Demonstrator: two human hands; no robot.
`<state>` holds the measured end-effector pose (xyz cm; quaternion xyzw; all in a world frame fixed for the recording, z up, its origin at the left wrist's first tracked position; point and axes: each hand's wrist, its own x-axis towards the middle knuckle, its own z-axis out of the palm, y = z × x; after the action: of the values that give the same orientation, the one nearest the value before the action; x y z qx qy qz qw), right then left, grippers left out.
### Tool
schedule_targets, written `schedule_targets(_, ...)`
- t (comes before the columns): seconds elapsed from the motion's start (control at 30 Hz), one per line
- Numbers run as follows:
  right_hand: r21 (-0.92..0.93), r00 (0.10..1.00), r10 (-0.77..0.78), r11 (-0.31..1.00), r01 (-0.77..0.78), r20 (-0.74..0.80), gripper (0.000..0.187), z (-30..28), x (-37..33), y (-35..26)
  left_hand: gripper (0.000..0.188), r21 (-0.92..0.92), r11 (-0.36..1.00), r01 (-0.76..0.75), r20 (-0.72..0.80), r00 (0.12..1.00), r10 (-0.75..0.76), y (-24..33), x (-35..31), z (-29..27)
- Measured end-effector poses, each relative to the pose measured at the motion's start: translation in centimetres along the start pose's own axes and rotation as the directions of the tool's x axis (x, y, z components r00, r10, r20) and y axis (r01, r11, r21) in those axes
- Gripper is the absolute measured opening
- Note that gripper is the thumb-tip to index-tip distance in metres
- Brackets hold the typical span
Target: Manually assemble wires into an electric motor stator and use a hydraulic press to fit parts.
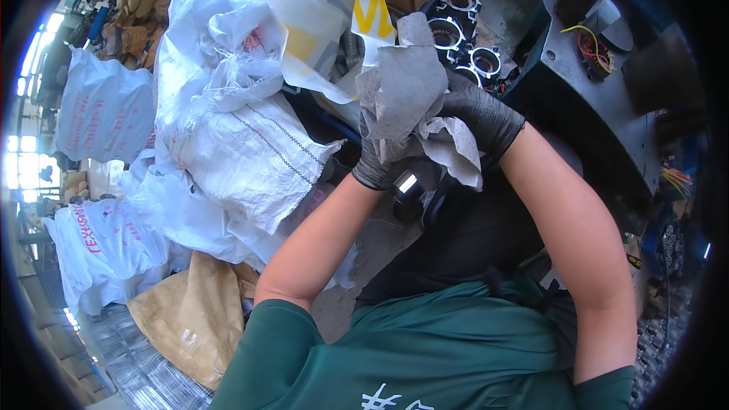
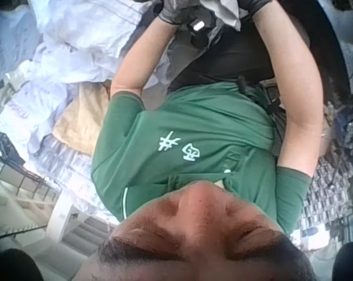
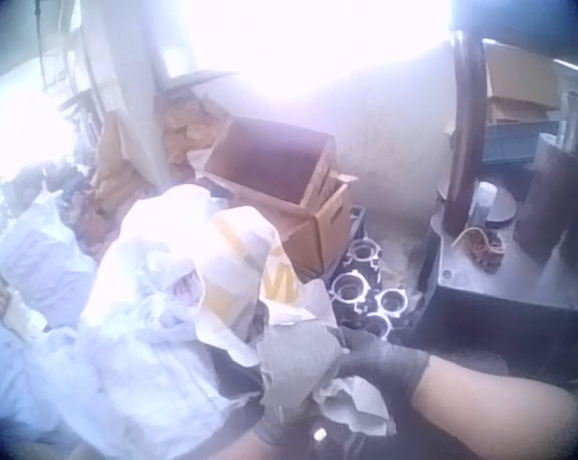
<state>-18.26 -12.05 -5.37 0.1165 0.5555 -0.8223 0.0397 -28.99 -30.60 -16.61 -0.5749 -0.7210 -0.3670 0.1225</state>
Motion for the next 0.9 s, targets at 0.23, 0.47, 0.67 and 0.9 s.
schedule_targets(0.23, -0.200, 0.846, -0.295, 0.953, 0.227, -0.444, 0.054, -6.8, -0.1, 0.4, 0.036, -0.376, 0.704, 0.602, 0.268, 0.798, -0.539, 4.6, -7.6, -2.8)
schedule_targets(0.47, -0.541, 0.834, -0.408, 0.825, 0.163, -0.371, 0.038, -5.9, -0.1, 0.5, 0.029, 0.806, 0.481, 0.344, 0.517, -0.015, -0.856, -1.9, -34.0, -2.0)
schedule_targets(0.67, -0.458, 0.790, -0.541, 0.803, 0.382, -0.288, 0.038, -5.3, 1.8, 0.5, 0.049, 0.902, 0.023, 0.432, 0.059, -0.070, -0.996, -9.7, -36.2, -11.1)
schedule_targets(0.9, -0.906, 0.801, -0.590, 0.388, 0.168, -0.105, 0.041, -4.0, 0.9, -0.9, 0.053, 0.626, 0.227, 0.746, 0.294, 0.043, -0.955, -11.8, -30.7, -14.2)
